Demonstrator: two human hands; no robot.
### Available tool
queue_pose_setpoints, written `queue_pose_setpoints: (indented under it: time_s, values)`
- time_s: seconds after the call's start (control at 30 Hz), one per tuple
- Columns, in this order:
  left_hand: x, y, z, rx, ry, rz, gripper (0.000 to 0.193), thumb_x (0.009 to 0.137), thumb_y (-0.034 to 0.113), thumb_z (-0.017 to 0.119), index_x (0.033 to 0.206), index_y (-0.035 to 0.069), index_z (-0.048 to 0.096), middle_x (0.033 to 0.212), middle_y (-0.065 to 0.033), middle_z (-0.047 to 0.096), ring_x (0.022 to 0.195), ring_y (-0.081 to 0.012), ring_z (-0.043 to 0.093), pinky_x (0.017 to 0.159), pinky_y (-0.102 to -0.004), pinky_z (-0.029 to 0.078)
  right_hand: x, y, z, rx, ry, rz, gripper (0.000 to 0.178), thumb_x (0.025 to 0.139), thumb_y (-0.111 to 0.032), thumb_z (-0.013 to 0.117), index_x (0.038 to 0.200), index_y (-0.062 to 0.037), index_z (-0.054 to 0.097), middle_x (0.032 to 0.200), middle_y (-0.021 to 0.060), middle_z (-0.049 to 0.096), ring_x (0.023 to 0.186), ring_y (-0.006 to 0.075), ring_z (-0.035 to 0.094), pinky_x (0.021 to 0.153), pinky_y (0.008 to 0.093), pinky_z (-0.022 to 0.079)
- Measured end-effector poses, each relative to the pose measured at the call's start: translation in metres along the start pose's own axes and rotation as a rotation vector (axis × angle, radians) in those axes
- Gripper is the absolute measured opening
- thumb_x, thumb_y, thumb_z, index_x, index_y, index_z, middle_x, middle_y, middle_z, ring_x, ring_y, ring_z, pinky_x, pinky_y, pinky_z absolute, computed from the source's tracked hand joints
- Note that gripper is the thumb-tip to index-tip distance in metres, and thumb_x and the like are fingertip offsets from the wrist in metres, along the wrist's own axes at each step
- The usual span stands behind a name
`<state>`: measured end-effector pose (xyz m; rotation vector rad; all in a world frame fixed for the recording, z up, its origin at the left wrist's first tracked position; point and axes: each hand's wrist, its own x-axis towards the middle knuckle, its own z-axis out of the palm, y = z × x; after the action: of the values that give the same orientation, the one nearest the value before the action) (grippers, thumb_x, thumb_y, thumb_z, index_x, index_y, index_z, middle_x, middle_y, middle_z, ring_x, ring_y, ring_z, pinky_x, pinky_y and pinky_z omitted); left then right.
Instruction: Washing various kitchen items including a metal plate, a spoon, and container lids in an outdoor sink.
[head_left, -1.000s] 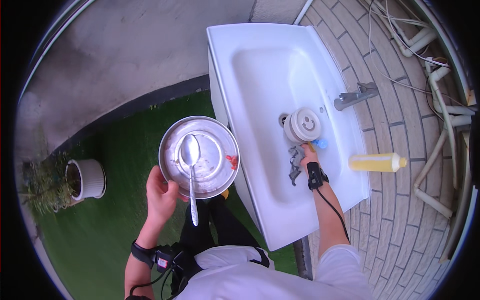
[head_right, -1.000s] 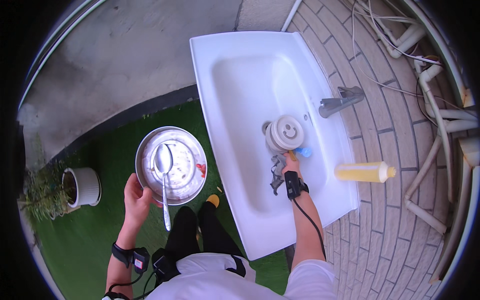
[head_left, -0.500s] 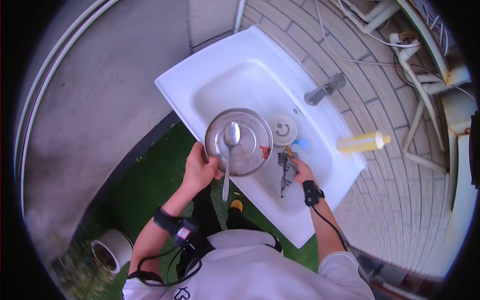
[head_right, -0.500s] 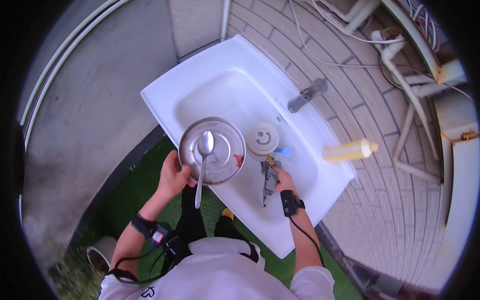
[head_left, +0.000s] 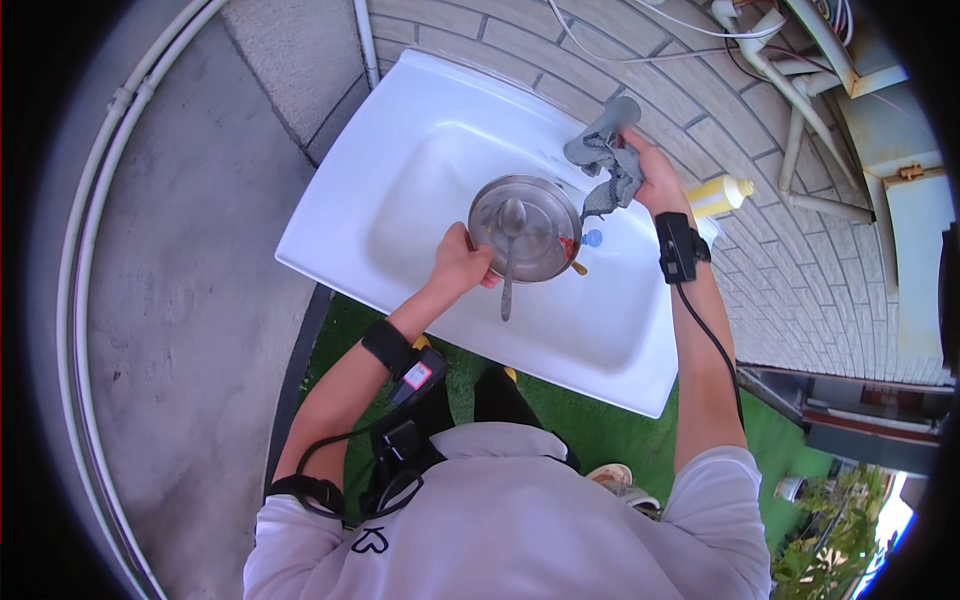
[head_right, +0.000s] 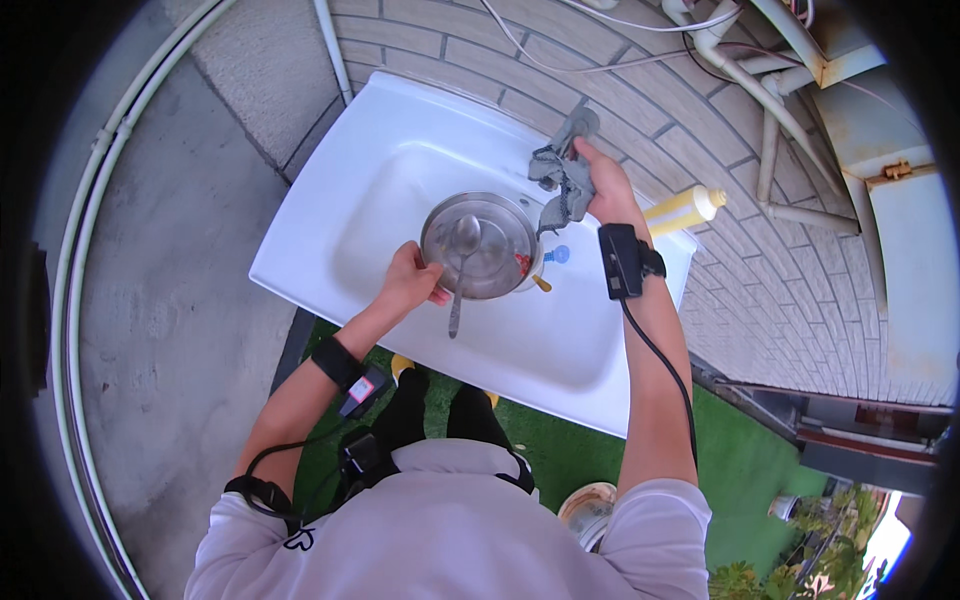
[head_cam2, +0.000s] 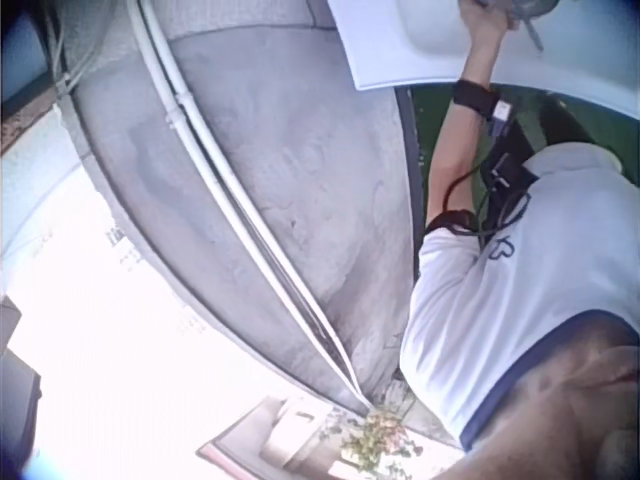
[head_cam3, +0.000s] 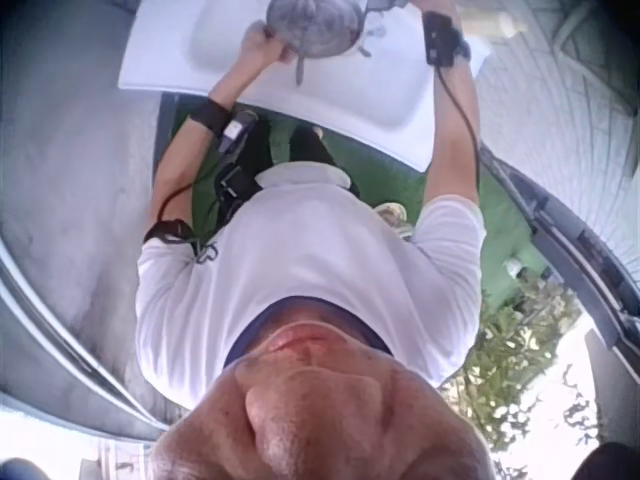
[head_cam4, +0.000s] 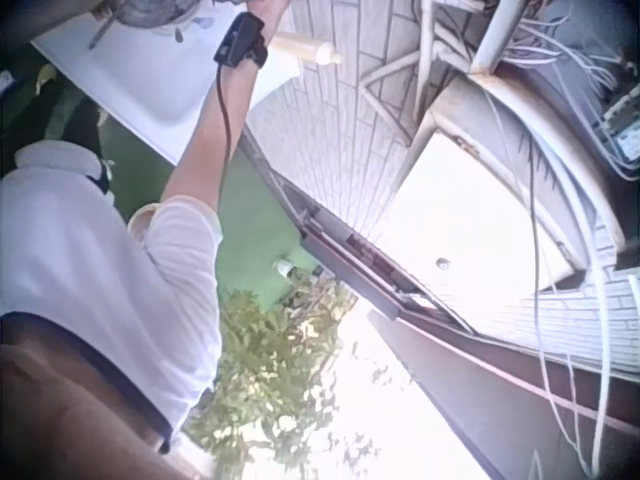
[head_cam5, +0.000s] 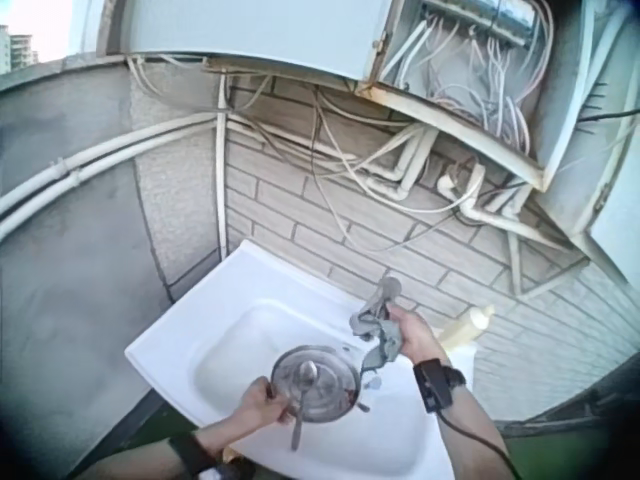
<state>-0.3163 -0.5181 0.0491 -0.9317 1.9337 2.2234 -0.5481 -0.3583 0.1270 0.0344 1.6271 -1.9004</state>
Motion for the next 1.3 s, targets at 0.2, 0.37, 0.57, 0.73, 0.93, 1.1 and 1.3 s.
queue_pose_setpoints:
  time_s: [0.2,0.37,0.57,0.73,0.93,1.1,1.3]
  values:
    - [0.016,0.004,0.02,0.043,-0.018,-0.029,0.018,0.075,0.003,0.047,0.084,-0.01,0.037,0.07,-0.0187,0.054,0.048,-0.0231,0.06,0.041,-0.0299,0.052,0.004,-0.01,0.013,-0.142,0.156,0.037,0.016,0.082,-0.019,0.055,0.083,-0.0031,0.055,0.078,0.0062,0.057,0.068,0.0165,0.055,0.061,0.031,0.045]
    - [0.02,0.006,0.041,0.035,0.009,-0.037,0.016,0.075,0.002,0.047,0.082,-0.007,0.036,0.067,-0.0165,0.051,0.047,-0.0222,0.059,0.04,-0.0304,0.053,0.02,-0.025,0.0,-0.05,0.091,0.083,0.016,0.082,-0.019,0.053,0.083,-0.0026,0.055,0.077,0.0069,0.058,0.069,0.0171,0.057,0.065,0.0309,0.047]
    - [0.034,-0.006,0.052,0.014,0.051,-0.053,0.018,0.076,0.004,0.048,0.082,-0.007,0.035,0.069,-0.0187,0.054,0.05,-0.0244,0.06,0.04,-0.0307,0.052,-0.006,-0.019,-0.012,-0.208,0.018,-0.002,0.027,0.081,-0.025,0.056,0.087,0.0009,0.058,0.083,0.0087,0.06,0.072,0.0153,0.056,0.064,0.0266,0.044]
    - [0.034,-0.007,0.063,-0.012,0.094,0.009,0.018,0.077,0.004,0.048,0.08,-0.006,0.034,0.067,-0.0181,0.053,0.049,-0.0243,0.06,0.04,-0.0307,0.052,-0.076,0.047,-0.055,-0.742,0.225,0.027,0.065,0.072,-0.05,0.061,0.1,0.0076,0.055,0.092,0.0145,0.06,0.085,0.0185,0.056,0.075,0.0294,0.043]
    - [0.04,-0.012,0.062,-0.088,0.071,0.076,0.016,0.076,0.0,0.045,0.077,-0.003,0.029,0.068,-0.0166,0.049,0.049,-0.0264,0.06,0.041,-0.0321,0.054,-0.132,0.128,0.0,-0.44,-0.049,0.345,0.064,0.071,-0.05,0.062,0.099,0.0074,0.055,0.092,0.0118,0.059,0.084,0.0157,0.054,0.074,0.0281,0.042]
    - [0.043,-0.018,0.052,-0.135,0.029,0.072,0.017,0.077,-0.001,0.044,0.077,-0.003,0.028,0.067,-0.0166,0.049,0.05,-0.0267,0.06,0.042,-0.0328,0.054,-0.14,0.14,0.028,-0.153,0.003,0.252,0.039,0.076,-0.029,0.063,0.095,0.0043,0.057,0.082,0.0061,0.06,0.073,0.0109,0.054,0.067,0.0241,0.043]
    - [0.038,-0.027,0.044,-0.092,-0.038,0.117,0.02,0.077,0.001,0.046,0.077,-0.002,0.026,0.067,-0.0163,0.048,0.051,-0.027,0.06,0.042,-0.0327,0.054,-0.137,0.14,0.025,-0.247,0.246,0.11,0.023,0.076,-0.017,0.058,0.087,0.003,0.059,0.073,0.0006,0.057,0.061,0.0083,0.049,0.056,0.0243,0.039]
